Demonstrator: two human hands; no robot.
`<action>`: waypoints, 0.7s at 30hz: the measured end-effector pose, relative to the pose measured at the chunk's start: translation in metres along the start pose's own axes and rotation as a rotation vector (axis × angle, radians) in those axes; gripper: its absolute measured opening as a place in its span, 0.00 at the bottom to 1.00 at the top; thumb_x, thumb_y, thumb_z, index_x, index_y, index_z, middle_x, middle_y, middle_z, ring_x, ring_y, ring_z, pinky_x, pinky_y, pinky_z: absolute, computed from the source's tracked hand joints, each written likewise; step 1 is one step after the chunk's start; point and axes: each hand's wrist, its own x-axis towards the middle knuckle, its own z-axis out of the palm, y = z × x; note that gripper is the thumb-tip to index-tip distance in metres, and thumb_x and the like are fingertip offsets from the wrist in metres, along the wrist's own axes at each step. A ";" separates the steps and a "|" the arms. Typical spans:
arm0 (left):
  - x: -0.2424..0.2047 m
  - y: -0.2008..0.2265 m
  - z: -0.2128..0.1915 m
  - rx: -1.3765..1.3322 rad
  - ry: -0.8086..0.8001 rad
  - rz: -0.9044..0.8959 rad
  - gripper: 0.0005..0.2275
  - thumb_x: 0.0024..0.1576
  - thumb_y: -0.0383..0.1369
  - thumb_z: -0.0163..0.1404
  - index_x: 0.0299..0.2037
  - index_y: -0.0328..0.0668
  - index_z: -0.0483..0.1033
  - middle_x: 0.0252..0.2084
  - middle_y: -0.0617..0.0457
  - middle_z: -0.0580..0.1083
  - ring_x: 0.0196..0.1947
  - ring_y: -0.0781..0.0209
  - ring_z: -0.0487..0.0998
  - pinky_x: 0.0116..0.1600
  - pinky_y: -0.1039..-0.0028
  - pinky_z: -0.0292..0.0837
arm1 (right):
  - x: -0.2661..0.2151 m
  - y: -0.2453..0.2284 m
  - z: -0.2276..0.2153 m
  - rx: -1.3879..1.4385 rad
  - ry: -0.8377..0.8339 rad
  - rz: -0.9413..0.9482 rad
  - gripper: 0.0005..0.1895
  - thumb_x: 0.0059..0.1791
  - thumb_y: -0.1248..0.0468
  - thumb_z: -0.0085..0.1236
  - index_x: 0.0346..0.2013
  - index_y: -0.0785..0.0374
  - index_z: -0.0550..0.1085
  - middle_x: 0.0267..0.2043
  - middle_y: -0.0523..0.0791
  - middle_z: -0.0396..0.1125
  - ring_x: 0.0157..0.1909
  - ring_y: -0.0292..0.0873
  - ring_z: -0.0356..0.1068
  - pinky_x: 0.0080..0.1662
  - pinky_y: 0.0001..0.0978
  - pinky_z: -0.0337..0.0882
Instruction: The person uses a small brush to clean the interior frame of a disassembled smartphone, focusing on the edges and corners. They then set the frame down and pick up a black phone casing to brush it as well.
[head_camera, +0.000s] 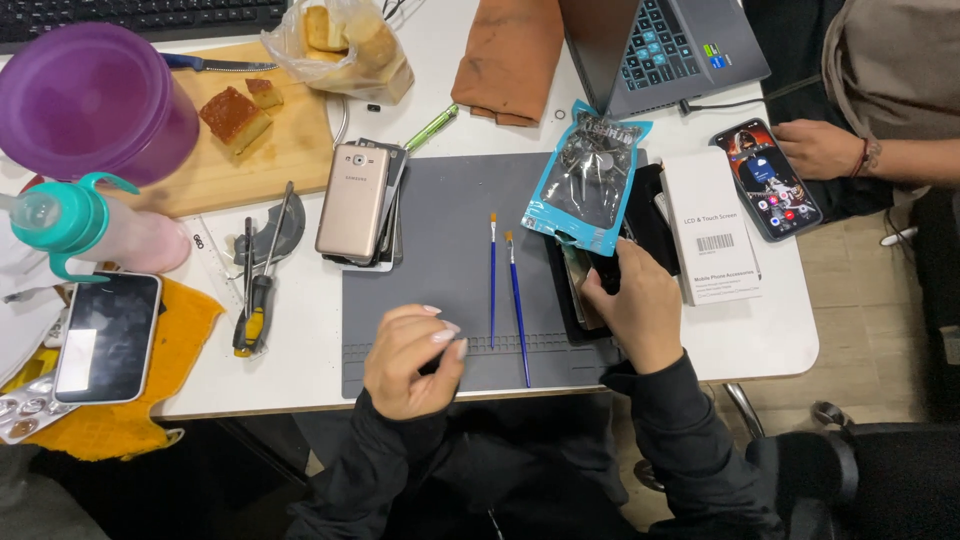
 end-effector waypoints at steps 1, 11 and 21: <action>-0.006 -0.007 0.000 -0.001 0.002 -0.003 0.10 0.50 0.23 0.65 0.41 0.38 0.81 0.29 0.48 0.81 0.27 0.51 0.82 0.41 0.55 0.83 | -0.001 0.003 -0.002 -0.003 -0.002 -0.001 0.24 0.46 0.57 0.70 0.51 0.70 0.80 0.46 0.56 0.77 0.48 0.54 0.80 0.47 0.38 0.78; -0.027 -0.016 0.013 -0.538 0.078 -0.728 0.09 0.63 0.25 0.51 0.50 0.24 0.72 0.25 0.40 0.74 0.22 0.60 0.74 0.33 0.72 0.77 | -0.001 -0.004 -0.007 0.138 -0.038 0.181 0.38 0.45 0.50 0.74 0.60 0.73 0.74 0.49 0.62 0.71 0.51 0.65 0.74 0.50 0.53 0.74; -0.038 -0.014 0.004 -0.475 -0.015 -0.866 0.07 0.65 0.28 0.51 0.48 0.30 0.76 0.25 0.44 0.75 0.23 0.63 0.75 0.34 0.74 0.77 | 0.008 -0.020 -0.041 0.256 -0.113 0.381 0.37 0.43 0.51 0.76 0.58 0.68 0.70 0.53 0.58 0.66 0.54 0.67 0.71 0.52 0.61 0.71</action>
